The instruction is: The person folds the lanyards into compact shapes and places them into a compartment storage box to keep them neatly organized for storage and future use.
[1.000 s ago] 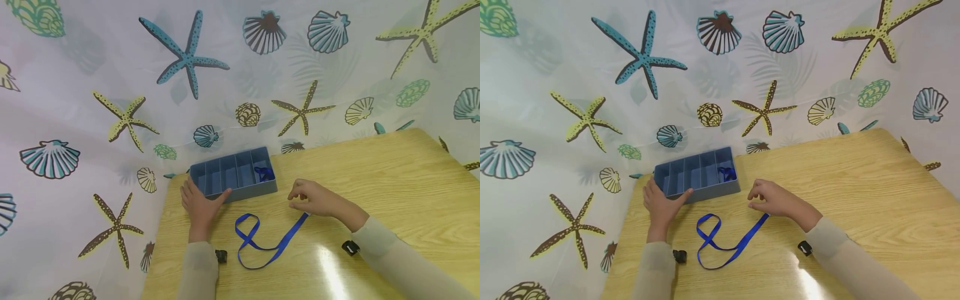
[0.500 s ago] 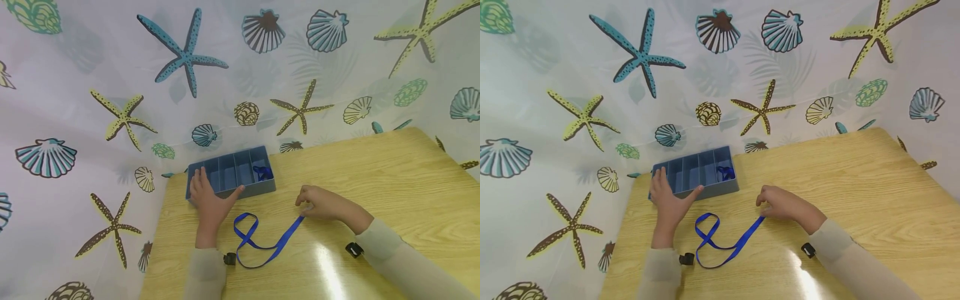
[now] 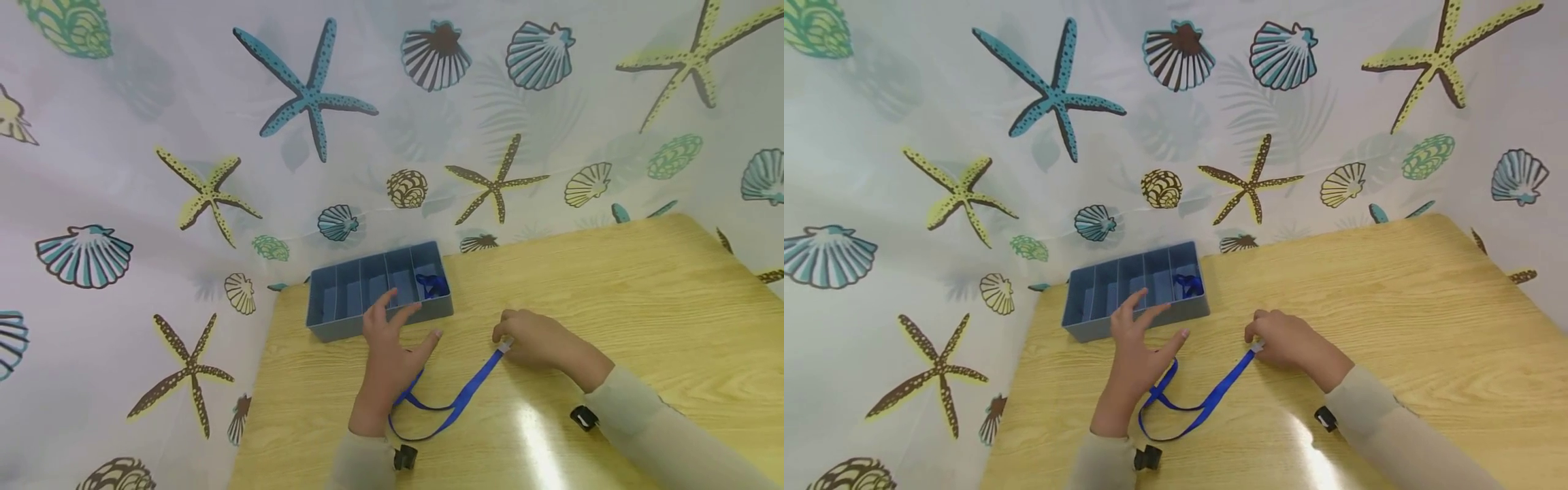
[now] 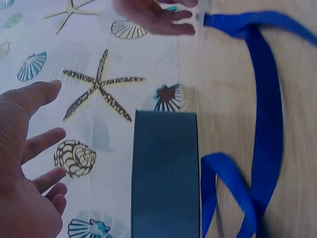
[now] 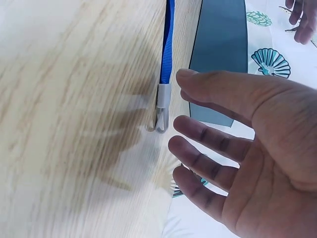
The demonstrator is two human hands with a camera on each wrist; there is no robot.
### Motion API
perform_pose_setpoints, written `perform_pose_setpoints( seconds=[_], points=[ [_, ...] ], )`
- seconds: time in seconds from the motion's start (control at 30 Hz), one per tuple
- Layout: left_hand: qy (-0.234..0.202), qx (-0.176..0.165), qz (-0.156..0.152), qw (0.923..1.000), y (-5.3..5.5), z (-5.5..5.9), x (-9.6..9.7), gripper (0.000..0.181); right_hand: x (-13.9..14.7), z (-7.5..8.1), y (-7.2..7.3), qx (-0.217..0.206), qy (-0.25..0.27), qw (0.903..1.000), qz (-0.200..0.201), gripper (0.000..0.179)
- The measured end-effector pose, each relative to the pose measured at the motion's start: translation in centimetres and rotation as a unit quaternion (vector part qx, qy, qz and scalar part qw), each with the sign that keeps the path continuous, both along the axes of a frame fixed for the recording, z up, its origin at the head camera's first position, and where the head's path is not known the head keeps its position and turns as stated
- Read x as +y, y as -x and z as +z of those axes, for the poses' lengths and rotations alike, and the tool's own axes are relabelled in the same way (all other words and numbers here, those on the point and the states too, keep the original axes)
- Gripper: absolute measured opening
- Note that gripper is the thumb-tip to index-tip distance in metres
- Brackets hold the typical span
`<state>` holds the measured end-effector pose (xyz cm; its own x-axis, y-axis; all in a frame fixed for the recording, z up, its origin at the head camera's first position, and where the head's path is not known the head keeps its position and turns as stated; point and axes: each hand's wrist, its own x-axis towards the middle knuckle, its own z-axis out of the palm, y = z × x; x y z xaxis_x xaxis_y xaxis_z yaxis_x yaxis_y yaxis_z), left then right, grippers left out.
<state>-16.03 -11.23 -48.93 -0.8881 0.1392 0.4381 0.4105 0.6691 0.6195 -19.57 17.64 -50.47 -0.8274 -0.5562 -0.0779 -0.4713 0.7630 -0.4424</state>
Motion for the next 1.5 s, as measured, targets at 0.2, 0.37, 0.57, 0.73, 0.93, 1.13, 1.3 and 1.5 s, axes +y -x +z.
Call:
perform_pose_setpoints(
  seconds=[0.2, 0.37, 0.57, 0.73, 0.93, 1.13, 1.3, 1.5],
  points=[
    [0.009, -0.053, -0.063, 0.9966, -0.6, -0.4, 2.1, 0.038, -0.2, -0.2, -0.1, 0.008, -0.011, 0.9999, -0.001, 0.025],
    [0.017, -0.098, -0.111, 0.9889, -0.9, -1.3, 3.7, 0.034, -0.2, -0.5, -0.1, 0.006, -0.017, 0.9998, -0.001, 0.025],
    [0.035, -0.152, -0.144, 0.9772, -1.1, -2.1, 5.4, 0.037, -0.4, -0.8, 0.0, 0.01, 0.006, 0.9999, 0.0, 0.022],
    [0.065, -0.199, -0.145, 0.9671, -0.8, -2.7, 6.5, 0.042, -0.5, -0.8, 0.1, 0.011, 0.002, 0.9999, 0.001, 0.018],
    [0.097, -0.26, -0.132, 0.9516, -0.8, -3.4, 7.1, 0.048, -0.2, -1.3, 0.0, 0.018, -0.01, 0.9998, 0.004, 0.015],
    [0.119, -0.249, -0.142, 0.9506, -1.3, -3.7, 7.3, 0.03, -0.3, -1.6, -0.5, -0.021, 0.023, 0.9995, 0.007, 0.025],
    [0.122, -0.235, -0.148, 0.9528, -1.3, -3.5, 7.4, 0.029, -0.4, -1.5, -0.6, -0.035, 0.066, 0.997, 0.019, 0.015],
    [0.116, -0.228, -0.145, 0.9558, -1.0, -3.5, 7.5, 0.026, -0.4, -0.7, -0.4, -0.006, 0.109, 0.9936, 0.028, 0.012]
  ],
)
